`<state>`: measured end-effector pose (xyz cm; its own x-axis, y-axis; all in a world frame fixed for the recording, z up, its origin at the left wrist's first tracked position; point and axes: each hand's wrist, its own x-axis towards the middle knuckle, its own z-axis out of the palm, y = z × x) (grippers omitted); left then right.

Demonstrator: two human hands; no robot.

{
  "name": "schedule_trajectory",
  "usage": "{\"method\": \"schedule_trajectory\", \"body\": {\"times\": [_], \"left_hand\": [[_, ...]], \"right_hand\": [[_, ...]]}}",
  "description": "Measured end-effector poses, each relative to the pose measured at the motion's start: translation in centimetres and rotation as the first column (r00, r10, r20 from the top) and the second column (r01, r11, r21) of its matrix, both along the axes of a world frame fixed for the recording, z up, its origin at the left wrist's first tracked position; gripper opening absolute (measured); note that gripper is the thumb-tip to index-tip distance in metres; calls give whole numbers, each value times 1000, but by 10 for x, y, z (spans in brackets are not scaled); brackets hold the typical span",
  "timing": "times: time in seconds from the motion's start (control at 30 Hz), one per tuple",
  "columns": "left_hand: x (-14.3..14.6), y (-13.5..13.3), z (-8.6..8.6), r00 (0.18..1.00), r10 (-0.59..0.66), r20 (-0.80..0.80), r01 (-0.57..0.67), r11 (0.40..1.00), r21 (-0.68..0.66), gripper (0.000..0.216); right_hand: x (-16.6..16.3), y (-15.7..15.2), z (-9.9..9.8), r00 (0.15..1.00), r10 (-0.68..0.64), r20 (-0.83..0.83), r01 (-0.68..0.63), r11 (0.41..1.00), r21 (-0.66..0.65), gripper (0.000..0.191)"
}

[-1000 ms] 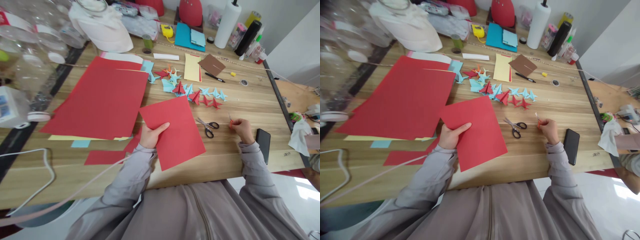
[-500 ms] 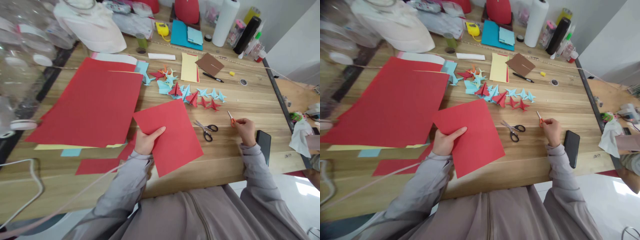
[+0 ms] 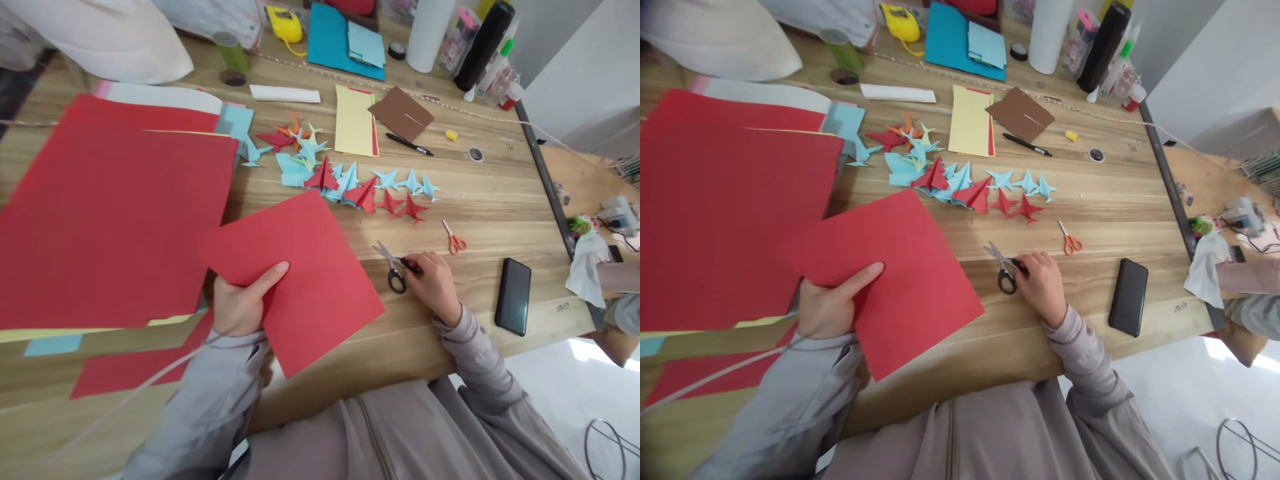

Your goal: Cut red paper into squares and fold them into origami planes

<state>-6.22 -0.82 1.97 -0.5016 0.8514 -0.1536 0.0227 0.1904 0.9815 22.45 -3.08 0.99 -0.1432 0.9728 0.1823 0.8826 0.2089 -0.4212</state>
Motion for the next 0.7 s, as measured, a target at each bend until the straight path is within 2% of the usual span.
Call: {"method": "schedule_trajectory", "body": {"times": [0.13,0.27,0.33,0.4,0.47,0.53,0.6,0.67,0.7], "left_hand": [[1,0,-1,1000,-22,0,22,999,-44,48],[1,-2,-4,995,-92,29,94,993,-69,48],[1,-4,-8,991,-131,36,133,988,-76,45],[2,-7,-13,985,-159,73,165,983,-77,44],[4,-10,-18,969,-206,137,216,974,-64,45],[7,-14,-22,942,-259,214,275,960,-46,46],[11,-18,-23,909,-308,280,330,944,-32,45],[15,-20,-21,877,-354,324,379,925,-17,42],[16,-21,-20,863,-373,342,400,916,-9,39]], "right_hand": [[23,-3,0,997,-71,23,70,996,51,14],[53,-4,1,982,-169,80,161,983,91,12],[56,-4,3,972,-210,102,198,973,116,12],[45,-3,7,972,-233,3,231,965,124,13],[23,-4,13,965,-165,-204,174,985,24,14],[-4,-4,17,901,-81,-425,2,983,-183,19],[-27,-2,17,770,-122,-627,-134,929,-345,26],[-40,1,13,616,-195,-764,-236,879,-414,28],[-43,3,10,579,-231,-782,-240,869,-434,26]]}}
